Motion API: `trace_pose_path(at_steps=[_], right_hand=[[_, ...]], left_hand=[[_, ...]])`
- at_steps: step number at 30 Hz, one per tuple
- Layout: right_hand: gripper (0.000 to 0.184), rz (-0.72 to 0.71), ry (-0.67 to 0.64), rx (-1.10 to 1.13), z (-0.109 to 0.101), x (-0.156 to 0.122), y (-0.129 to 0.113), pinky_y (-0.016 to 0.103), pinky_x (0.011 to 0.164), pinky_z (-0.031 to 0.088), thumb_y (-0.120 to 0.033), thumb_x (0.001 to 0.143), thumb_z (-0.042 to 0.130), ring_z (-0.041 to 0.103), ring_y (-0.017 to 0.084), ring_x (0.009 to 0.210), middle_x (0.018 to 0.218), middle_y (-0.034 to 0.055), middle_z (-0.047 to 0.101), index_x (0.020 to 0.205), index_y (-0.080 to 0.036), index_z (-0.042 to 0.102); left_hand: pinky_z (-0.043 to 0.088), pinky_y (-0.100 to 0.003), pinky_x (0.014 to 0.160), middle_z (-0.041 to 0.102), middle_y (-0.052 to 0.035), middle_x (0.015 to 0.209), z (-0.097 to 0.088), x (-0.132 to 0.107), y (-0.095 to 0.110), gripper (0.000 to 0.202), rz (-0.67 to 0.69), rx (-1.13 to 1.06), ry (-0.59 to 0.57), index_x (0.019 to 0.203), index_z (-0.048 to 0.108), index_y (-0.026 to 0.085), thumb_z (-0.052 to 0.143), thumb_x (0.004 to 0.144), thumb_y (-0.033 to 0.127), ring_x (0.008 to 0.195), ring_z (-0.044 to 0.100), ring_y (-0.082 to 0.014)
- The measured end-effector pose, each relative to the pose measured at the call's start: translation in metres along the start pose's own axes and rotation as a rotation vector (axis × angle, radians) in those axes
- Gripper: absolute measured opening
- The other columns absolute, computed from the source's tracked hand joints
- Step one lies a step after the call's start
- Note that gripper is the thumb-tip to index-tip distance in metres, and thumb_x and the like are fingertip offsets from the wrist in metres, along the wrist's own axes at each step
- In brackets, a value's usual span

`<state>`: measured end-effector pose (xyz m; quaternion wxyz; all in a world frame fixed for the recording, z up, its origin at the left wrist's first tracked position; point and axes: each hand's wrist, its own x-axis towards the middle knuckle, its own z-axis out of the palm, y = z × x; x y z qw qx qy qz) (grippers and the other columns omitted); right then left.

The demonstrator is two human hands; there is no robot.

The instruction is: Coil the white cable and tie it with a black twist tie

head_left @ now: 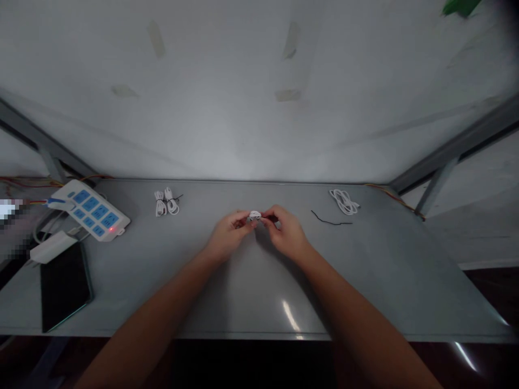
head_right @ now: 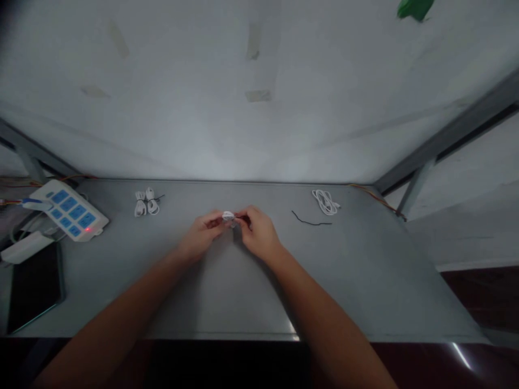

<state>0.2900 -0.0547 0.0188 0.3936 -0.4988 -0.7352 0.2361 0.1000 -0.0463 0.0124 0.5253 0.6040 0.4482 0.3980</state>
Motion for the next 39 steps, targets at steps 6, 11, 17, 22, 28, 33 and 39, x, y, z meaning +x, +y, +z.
trace_pose_path(at_steps=[6,11,17,22,28,33,39], right_hand=[[0.016,0.223,-0.043,0.269,0.004,0.004,0.007,0.032,0.069,0.047,-0.035,0.09,0.061,0.063,0.02,0.075,0.08,0.005,0.071,0.086,-0.021,0.066],[0.021,0.368,-0.118,0.507,0.001,0.01,0.016,0.034,0.067,0.049,-0.042,0.084,0.068,0.061,0.019,0.067,0.071,0.0032,0.067,0.081,-0.021,0.066],[0.022,0.347,-0.159,0.592,-0.001,0.01,0.013,0.034,0.068,0.047,-0.042,0.083,0.072,0.06,0.018,0.066,0.07,0.0031,0.067,0.08,-0.02,0.067],[0.021,0.39,-0.167,0.637,0.002,0.01,0.011,0.034,0.067,0.047,-0.04,0.081,0.074,0.058,0.017,0.064,0.069,0.0025,0.066,0.081,-0.02,0.067],[0.024,0.47,-0.217,0.824,0.002,0.009,0.008,0.034,0.066,0.047,-0.041,0.077,0.078,0.059,0.016,0.061,0.066,0.0024,0.066,0.077,-0.019,0.069],[0.028,0.51,-0.243,0.918,0.0,0.008,0.002,0.032,0.066,0.048,-0.043,0.074,0.082,0.06,0.015,0.062,0.068,0.0033,0.068,0.075,-0.017,0.071],[0.032,0.449,-0.156,0.761,0.004,0.009,0.007,0.032,0.066,0.049,-0.049,0.076,0.078,0.059,0.016,0.063,0.068,0.0021,0.066,0.077,-0.019,0.068]], left_hand=[[0.049,-0.028,0.079,0.073,-0.0028,0.088,-0.001,0.001,-0.001,0.022,0.065,-0.002,-0.001,0.103,0.082,0.021,0.072,0.085,0.03,0.083,0.064,-0.0168],[0.051,-0.031,0.09,0.078,-0.0046,0.106,0.002,0.0,0.003,0.024,0.07,0.01,0.038,0.1,0.083,0.024,0.061,0.089,0.026,0.097,0.069,-0.019],[0.054,-0.031,0.078,0.078,-0.0045,0.089,0.005,0.004,-0.001,0.025,-0.06,-0.062,0.077,0.085,0.073,0.02,0.075,0.082,0.044,0.082,0.071,-0.019],[0.055,-0.033,0.08,0.076,-0.0064,0.095,0.006,0.008,-0.009,0.036,-0.034,-0.129,0.101,0.092,0.06,0.019,0.084,0.074,0.04,0.086,0.072,-0.0189],[0.051,-0.037,0.09,0.074,-0.006,0.102,-0.001,0.007,-0.004,0.041,0.09,0.11,0.069,0.12,0.068,0.022,0.078,0.081,0.028,0.099,0.066,-0.0216],[0.05,-0.035,0.084,0.061,-0.01,0.115,-0.005,0.004,0.0,0.01,0.267,0.301,0.14,0.081,0.081,0.021,0.071,0.084,0.021,0.093,0.058,-0.0193],[0.052,-0.029,0.07,0.062,-0.0078,0.105,0.001,0.006,-0.008,0.02,0.099,0.071,0.111,0.078,0.074,0.018,0.06,0.091,0.025,0.077,0.059,-0.0138]])
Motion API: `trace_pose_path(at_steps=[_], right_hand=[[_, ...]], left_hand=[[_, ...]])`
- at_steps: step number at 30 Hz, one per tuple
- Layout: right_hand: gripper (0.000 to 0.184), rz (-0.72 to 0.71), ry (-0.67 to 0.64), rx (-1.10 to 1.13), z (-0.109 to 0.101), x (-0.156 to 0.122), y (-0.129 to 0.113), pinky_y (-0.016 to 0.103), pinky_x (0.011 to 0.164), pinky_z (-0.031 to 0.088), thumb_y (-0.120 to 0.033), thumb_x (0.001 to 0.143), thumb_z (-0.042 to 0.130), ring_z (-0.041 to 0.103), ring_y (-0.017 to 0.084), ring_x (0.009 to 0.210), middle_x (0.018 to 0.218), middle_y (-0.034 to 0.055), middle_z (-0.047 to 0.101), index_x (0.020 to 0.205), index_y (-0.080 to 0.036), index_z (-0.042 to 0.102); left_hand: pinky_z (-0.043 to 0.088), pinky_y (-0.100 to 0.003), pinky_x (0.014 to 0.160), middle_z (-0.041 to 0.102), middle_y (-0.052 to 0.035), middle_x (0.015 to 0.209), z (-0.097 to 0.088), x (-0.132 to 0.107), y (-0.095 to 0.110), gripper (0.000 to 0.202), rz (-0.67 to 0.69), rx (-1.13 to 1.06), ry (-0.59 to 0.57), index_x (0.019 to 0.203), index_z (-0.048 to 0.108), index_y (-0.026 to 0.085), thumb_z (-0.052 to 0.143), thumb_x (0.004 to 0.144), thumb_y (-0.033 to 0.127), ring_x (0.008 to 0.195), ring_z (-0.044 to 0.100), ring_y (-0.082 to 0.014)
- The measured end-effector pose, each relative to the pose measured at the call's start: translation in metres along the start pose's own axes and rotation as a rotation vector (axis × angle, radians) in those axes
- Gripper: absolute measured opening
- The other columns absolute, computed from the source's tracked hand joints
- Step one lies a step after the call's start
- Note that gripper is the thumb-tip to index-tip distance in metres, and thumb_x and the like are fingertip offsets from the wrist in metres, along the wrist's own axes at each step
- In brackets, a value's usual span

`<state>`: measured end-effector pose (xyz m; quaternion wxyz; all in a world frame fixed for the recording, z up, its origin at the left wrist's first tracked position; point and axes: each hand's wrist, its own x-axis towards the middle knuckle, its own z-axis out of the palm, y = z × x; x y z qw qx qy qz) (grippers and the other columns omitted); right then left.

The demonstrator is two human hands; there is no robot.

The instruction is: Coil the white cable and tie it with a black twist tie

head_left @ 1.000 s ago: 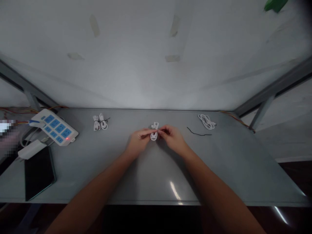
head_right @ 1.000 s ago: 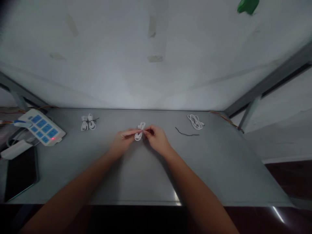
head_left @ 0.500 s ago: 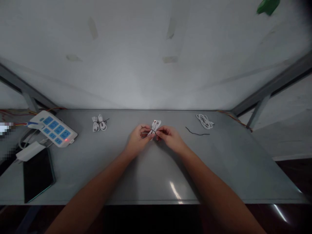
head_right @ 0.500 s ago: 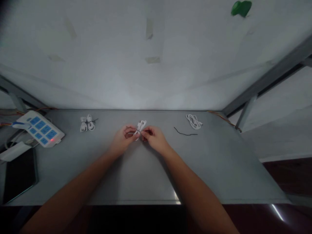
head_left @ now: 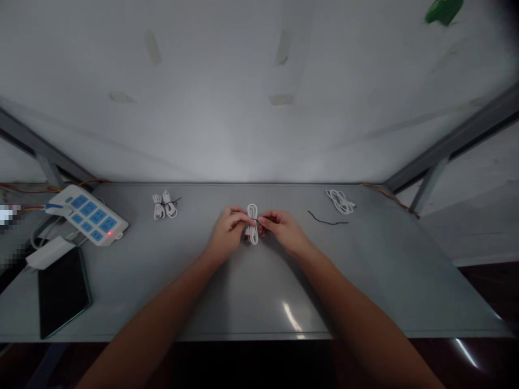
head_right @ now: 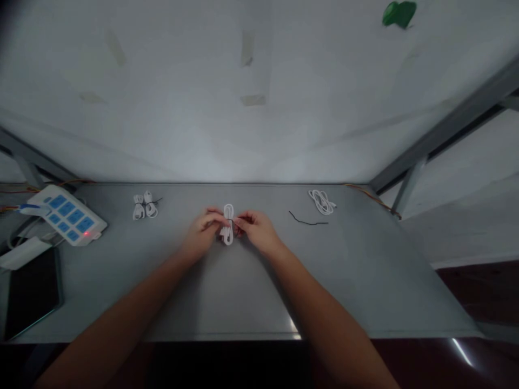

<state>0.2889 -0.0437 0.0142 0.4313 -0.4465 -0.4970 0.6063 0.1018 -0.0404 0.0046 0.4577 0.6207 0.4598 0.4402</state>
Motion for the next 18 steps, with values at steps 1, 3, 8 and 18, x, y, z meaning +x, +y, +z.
trace_pose_path(at_steps=[1,3,8,18], right_hand=[[0.032,-0.03,0.028,-0.053,-0.001,0.001,0.002,0.032,0.067,0.049,-0.049,0.077,0.077,0.059,0.016,0.064,0.069,0.002,0.066,0.078,-0.019,0.068],[0.028,-0.083,0.076,-0.154,-0.002,0.002,0.004,0.032,0.069,0.049,-0.048,0.081,0.073,0.061,0.017,0.068,0.071,0.0023,0.067,0.08,-0.02,0.067],[0.023,-0.169,0.107,-0.279,-0.002,0.002,0.006,0.034,0.072,0.049,-0.043,0.084,0.067,0.062,0.018,0.073,0.077,0.0033,0.068,0.085,-0.02,0.067],[0.035,-0.025,0.025,-0.123,-0.003,0.003,0.006,0.03,0.063,0.047,-0.052,0.077,0.077,0.059,0.015,0.062,0.069,0.0025,0.068,0.081,-0.019,0.069]], left_hand=[[0.051,-0.028,0.066,0.063,-0.0054,0.095,0.002,0.001,-0.001,0.017,-0.082,-0.088,-0.014,0.083,0.071,0.019,0.059,0.092,0.028,0.072,0.059,-0.0132],[0.048,-0.025,0.059,0.062,-0.0008,0.079,0.006,0.002,-0.002,0.017,-0.252,-0.252,-0.02,0.093,0.065,0.02,0.058,0.093,0.035,0.064,0.058,-0.0128],[0.039,-0.025,0.055,0.06,0.0004,0.075,0.006,0.002,0.001,0.036,-0.292,-0.214,-0.159,0.101,0.069,0.017,0.066,0.089,0.052,0.061,0.052,-0.0118],[0.042,-0.026,0.07,0.059,-0.0007,0.079,-0.003,-0.005,0.007,0.027,0.102,0.223,-0.034,0.105,0.083,0.029,0.061,0.09,0.022,0.074,0.056,-0.0144]])
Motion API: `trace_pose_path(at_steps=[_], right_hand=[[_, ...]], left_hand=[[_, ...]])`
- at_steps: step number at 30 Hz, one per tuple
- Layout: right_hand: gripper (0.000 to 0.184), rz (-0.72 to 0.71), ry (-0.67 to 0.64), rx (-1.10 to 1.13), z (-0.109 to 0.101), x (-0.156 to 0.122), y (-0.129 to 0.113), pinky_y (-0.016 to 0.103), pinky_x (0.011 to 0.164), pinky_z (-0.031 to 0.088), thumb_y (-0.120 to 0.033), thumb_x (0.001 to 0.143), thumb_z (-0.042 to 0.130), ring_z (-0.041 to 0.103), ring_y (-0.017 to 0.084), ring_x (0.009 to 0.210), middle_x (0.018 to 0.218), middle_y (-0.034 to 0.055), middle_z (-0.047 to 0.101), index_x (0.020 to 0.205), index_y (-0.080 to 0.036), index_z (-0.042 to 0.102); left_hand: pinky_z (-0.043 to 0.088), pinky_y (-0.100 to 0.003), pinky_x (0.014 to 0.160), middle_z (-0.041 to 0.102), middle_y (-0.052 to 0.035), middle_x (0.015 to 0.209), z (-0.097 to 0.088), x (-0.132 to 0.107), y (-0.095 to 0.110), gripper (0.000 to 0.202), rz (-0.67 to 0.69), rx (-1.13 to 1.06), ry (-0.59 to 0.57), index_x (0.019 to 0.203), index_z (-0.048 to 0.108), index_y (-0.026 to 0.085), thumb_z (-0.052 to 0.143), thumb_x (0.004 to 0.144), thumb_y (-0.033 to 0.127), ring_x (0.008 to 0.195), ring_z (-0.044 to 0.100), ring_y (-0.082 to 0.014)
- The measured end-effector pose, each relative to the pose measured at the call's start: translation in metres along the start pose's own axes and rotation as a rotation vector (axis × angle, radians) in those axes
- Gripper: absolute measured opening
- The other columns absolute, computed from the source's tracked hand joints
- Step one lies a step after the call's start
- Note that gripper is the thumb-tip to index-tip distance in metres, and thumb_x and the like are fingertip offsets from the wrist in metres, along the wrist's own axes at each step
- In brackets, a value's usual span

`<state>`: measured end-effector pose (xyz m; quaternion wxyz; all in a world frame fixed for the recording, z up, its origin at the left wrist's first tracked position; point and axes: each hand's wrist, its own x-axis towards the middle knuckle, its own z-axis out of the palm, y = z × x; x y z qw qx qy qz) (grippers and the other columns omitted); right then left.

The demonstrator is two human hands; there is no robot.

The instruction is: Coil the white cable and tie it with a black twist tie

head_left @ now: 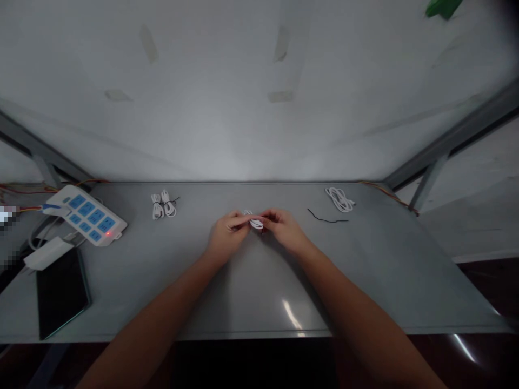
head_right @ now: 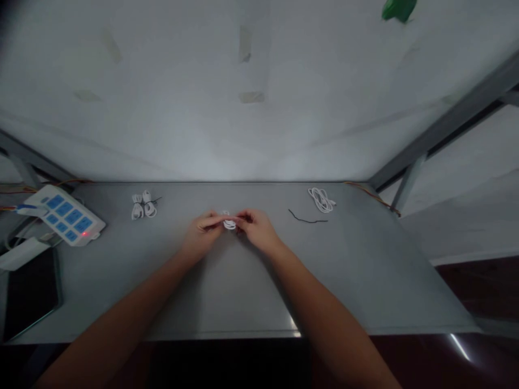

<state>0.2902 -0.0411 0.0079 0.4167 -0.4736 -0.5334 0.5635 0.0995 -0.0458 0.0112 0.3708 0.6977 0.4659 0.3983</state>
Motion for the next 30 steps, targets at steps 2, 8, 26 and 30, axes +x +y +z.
trace_pose_path(at_steps=[2,8,26,30], right_hand=[[0.039,0.037,0.0,0.054,-0.001,0.003,0.004,0.03,0.062,0.048,-0.055,0.073,0.08,0.059,0.015,0.06,0.067,0.0022,0.068,0.079,-0.018,0.07],[0.038,0.001,0.131,0.048,-0.007,0.015,0.015,0.03,0.065,0.052,-0.053,0.07,0.082,0.062,0.015,0.064,0.068,0.0016,0.07,0.079,-0.018,0.072],[0.05,-0.31,0.239,-0.816,-0.027,0.015,0.023,0.054,0.117,0.039,-0.032,0.096,0.053,0.051,0.033,0.14,0.149,0.0211,0.057,0.143,-0.015,0.053],[0.058,-0.21,0.186,-1.17,-0.031,0.013,0.025,0.059,0.125,0.021,-0.036,0.099,0.047,0.033,0.041,0.152,0.163,0.023,0.041,0.15,-0.007,0.05]], left_hand=[[0.047,-0.027,0.078,0.067,-0.0022,0.088,0.002,0.0,-0.002,0.029,0.017,0.011,-0.006,0.108,0.082,0.029,0.06,0.091,0.02,0.084,0.063,-0.0159],[0.051,-0.032,0.096,0.076,-0.0041,0.116,0.003,0.003,-0.011,0.033,0.015,0.028,-0.072,0.119,0.078,0.029,0.055,0.097,0.022,0.106,0.07,-0.0191],[0.042,-0.049,0.115,0.066,-0.0163,0.138,-0.009,0.015,-0.036,0.042,0.127,0.511,0.062,0.136,0.065,0.014,0.049,0.098,0.025,0.13,0.058,-0.0308],[0.031,-0.057,0.122,0.053,-0.0197,0.153,-0.018,0.017,-0.049,0.045,0.081,0.692,0.074,0.138,0.062,0.013,0.049,0.097,0.028,0.147,0.042,-0.0372]])
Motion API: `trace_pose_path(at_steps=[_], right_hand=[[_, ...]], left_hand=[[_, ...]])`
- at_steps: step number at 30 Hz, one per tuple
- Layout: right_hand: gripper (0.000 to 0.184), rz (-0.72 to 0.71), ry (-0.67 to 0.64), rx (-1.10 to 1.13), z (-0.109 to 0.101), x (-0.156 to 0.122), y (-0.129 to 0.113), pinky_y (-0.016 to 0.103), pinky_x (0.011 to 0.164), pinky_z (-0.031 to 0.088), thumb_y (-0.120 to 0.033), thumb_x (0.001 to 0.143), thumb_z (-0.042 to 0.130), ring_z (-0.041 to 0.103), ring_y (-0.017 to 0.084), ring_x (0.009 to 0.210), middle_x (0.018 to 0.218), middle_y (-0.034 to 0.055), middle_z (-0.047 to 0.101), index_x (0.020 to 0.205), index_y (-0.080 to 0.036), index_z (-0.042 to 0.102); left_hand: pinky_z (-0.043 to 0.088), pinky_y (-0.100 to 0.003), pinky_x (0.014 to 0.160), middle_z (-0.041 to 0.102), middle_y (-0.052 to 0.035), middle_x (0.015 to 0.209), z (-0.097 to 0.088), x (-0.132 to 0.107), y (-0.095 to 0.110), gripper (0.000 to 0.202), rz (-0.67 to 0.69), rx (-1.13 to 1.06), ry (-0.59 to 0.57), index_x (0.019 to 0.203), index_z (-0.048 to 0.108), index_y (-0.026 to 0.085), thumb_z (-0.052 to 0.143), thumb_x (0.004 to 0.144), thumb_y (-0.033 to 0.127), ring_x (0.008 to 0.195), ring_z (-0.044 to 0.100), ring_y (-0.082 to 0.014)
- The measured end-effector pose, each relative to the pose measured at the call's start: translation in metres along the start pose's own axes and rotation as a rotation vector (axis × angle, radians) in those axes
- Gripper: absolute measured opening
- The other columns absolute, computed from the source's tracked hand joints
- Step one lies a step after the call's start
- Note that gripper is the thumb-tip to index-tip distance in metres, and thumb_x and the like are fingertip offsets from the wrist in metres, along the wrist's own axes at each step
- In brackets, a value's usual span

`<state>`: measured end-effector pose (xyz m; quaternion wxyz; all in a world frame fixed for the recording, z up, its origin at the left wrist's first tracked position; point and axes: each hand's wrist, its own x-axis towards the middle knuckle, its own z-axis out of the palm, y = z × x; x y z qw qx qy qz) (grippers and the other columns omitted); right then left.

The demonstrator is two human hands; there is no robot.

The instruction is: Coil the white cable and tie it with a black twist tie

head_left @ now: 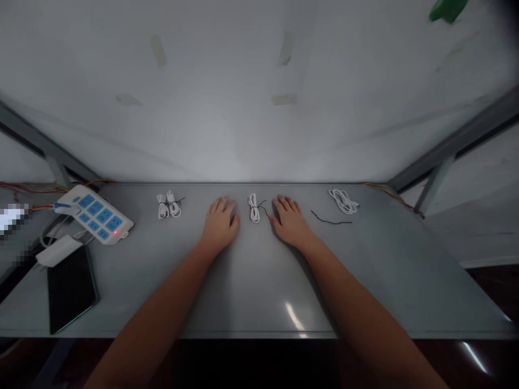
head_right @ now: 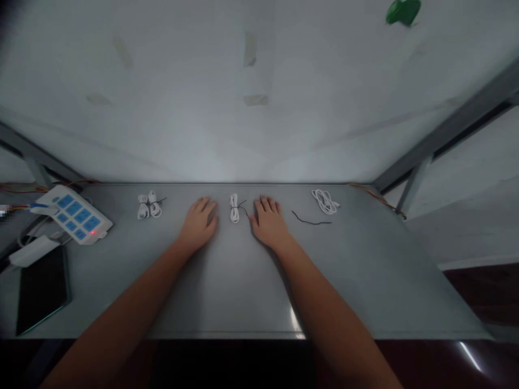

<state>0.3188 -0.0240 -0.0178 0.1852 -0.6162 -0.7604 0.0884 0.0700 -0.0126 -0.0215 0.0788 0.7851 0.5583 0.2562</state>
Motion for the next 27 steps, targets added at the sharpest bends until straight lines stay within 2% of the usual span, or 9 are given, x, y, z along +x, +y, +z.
trace_pose_path(at_steps=[4,11,18,27], right_hand=[[0.06,0.02,-0.053,-0.074,0.0014,-0.0013,0.0001,0.061,0.125,0.019,-0.041,0.103,0.04,0.03,0.041,0.154,0.166,0.0186,0.036,0.154,-0.01,0.047],[0.059,0.033,-0.071,-0.095,-0.0012,-0.0013,-0.001,0.059,0.126,0.018,-0.042,0.104,0.04,0.029,0.04,0.155,0.167,0.0169,0.035,0.155,-0.012,0.046],[0.062,0.051,-0.123,-0.164,-0.0059,-0.0007,-0.0051,0.058,0.126,0.019,-0.044,0.105,0.036,0.027,0.037,0.156,0.169,0.0143,0.032,0.157,-0.012,0.043],[0.062,0.054,-0.129,-0.176,-0.0055,-0.0001,-0.0047,0.058,0.127,0.019,-0.044,0.105,0.036,0.027,0.037,0.156,0.169,0.014,0.032,0.157,-0.012,0.042]], left_hand=[[0.028,-0.06,0.122,0.047,-0.024,0.157,0.0017,-0.0013,-0.0026,0.05,0.01,0.084,-0.071,0.144,0.056,0.01,0.044,0.1,0.03,0.147,0.041,-0.0392],[0.029,-0.059,0.122,0.049,-0.0226,0.156,0.0028,-0.0009,-0.0018,0.049,0.007,0.106,-0.064,0.144,0.056,0.012,0.045,0.1,0.03,0.147,0.042,-0.0383],[0.032,-0.055,0.123,0.047,-0.0209,0.157,0.0006,-0.0005,-0.0012,0.051,0.019,0.234,-0.112,0.147,0.053,0.011,0.041,0.102,0.032,0.147,0.042,-0.0364],[0.033,-0.055,0.122,0.048,-0.0197,0.157,0.0011,-0.0004,-0.002,0.05,0.019,0.252,-0.104,0.147,0.053,0.013,0.041,0.102,0.033,0.147,0.043,-0.0354]])
